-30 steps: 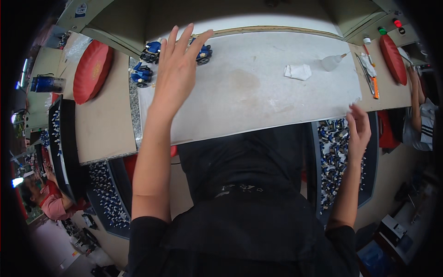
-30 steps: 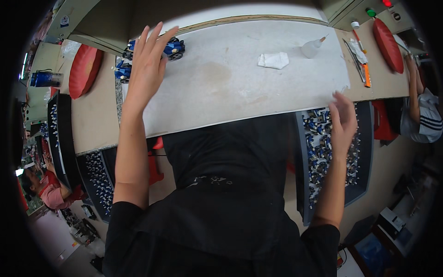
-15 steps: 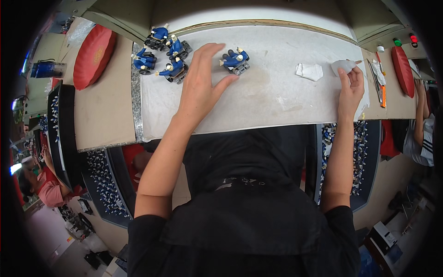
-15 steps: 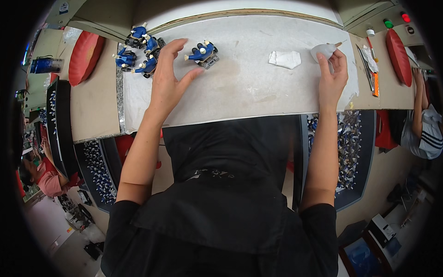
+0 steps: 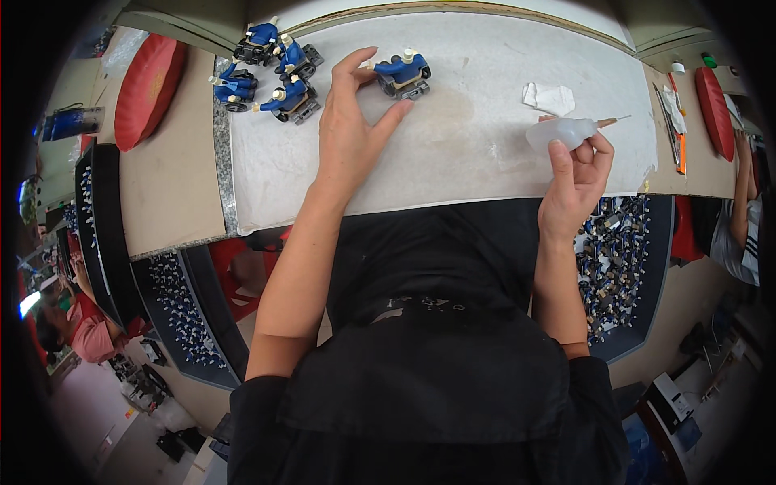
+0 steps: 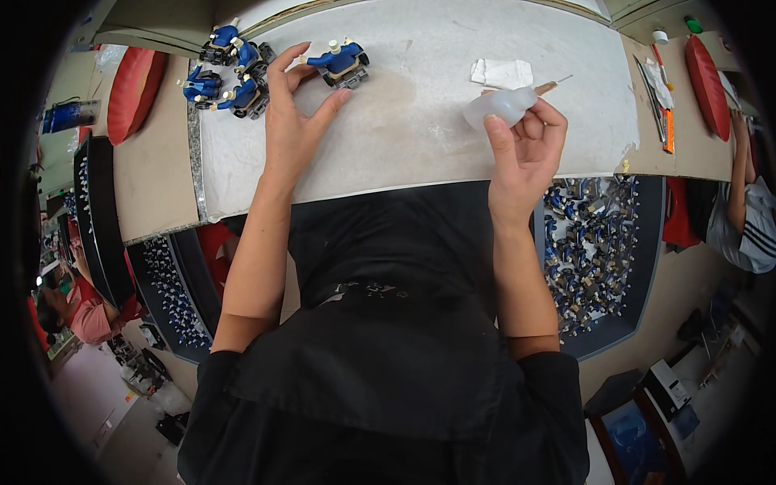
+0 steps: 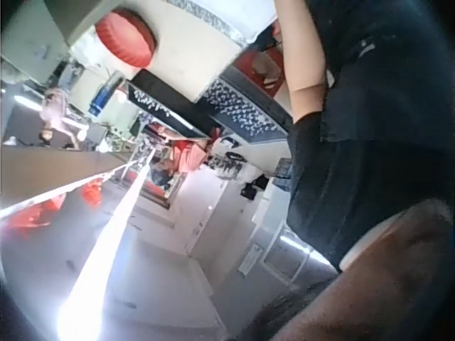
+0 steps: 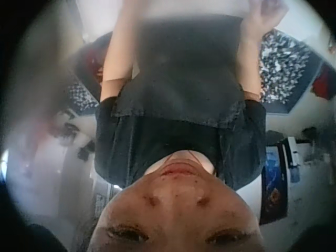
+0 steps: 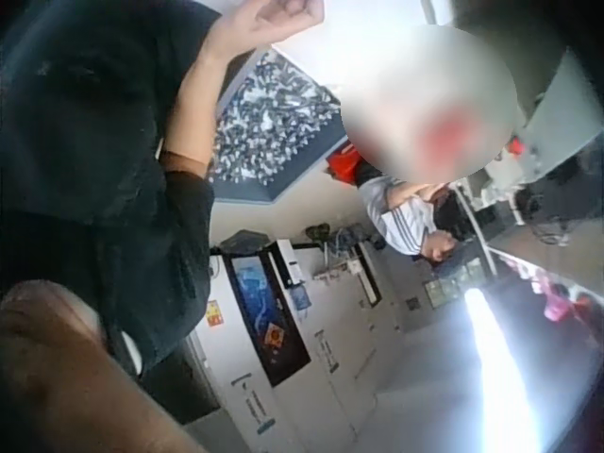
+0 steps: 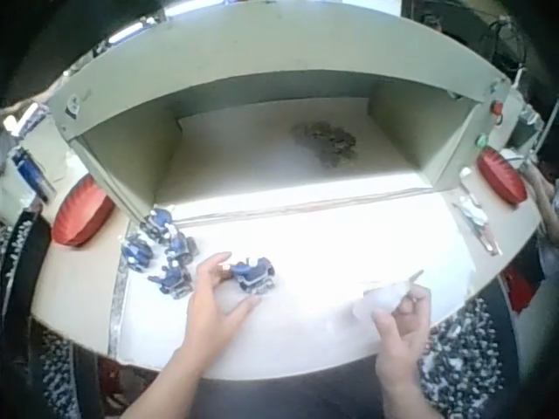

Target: The person assembles toy figurines by applying glue from a squeeze bottle, attaching components by hand, and placing the assembled figurines on the table and into a tray.

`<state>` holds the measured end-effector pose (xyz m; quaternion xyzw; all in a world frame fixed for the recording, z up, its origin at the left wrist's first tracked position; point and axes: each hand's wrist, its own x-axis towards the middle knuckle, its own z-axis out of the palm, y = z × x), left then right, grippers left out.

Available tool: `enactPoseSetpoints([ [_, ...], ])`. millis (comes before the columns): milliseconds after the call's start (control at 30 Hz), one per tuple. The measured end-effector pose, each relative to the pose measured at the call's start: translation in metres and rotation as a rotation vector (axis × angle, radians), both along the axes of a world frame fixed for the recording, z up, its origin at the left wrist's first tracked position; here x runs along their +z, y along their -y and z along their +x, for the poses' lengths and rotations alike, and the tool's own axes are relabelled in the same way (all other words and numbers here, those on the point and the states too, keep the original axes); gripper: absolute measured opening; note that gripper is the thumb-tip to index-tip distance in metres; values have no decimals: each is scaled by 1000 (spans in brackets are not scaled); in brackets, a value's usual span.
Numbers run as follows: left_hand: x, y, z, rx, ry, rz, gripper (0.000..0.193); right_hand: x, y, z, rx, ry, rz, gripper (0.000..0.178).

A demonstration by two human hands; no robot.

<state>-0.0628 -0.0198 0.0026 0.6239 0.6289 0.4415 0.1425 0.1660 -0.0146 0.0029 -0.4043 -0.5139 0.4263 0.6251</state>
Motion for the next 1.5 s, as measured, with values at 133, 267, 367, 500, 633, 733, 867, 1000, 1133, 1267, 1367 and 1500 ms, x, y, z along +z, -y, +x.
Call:
enactPoseSetpoints([
  [133, 0, 0, -2, -23, 35, 19, 64, -4, 3, 0, 46, -68, -38, 36],
  [267, -1, 0, -2, -27, 48, 25, 67, 2, 6, -5, 60, 10, -10, 29],
  [367, -4, 0, -4, -39, 54, 46, 70, 9, 8, -13, 90, -24, -66, 29],
  [500, -3, 1, -4, -41, 54, 34, 71, 0, 10, -16, 54, -88, -68, 31],
  [633, -1, 1, -2, -37, 16, 67, 71, 1, 11, -23, 19, -146, -43, 32],
  [733, -1, 1, -1, -34, 6, 84, 72, 3, 12, -30, 37, -130, -64, 32],
  [867, -2, 1, 0, -41, 2, 92, 72, -3, 9, -39, 70, 91, 128, 35],
  [1000, -1, 0, 1, -56, 2, 105, 72, -7, 7, -46, 54, 197, 221, 36],
  [1133, -1, 0, 1, -65, -28, 133, 72, -8, 7, -46, 40, 229, 209, 35],
  [1267, -1, -1, 1, -77, -45, 149, 72, -8, 6, -46, 23, 280, 238, 35],
  [1367, 0, 0, 1, -71, -53, 139, 72, -8, 6, -47, 19, 287, 241, 34],
  [1500, -1, -1, 2, -84, -54, 162, 72, -9, 6, -46, 13, 296, 242, 34],
])
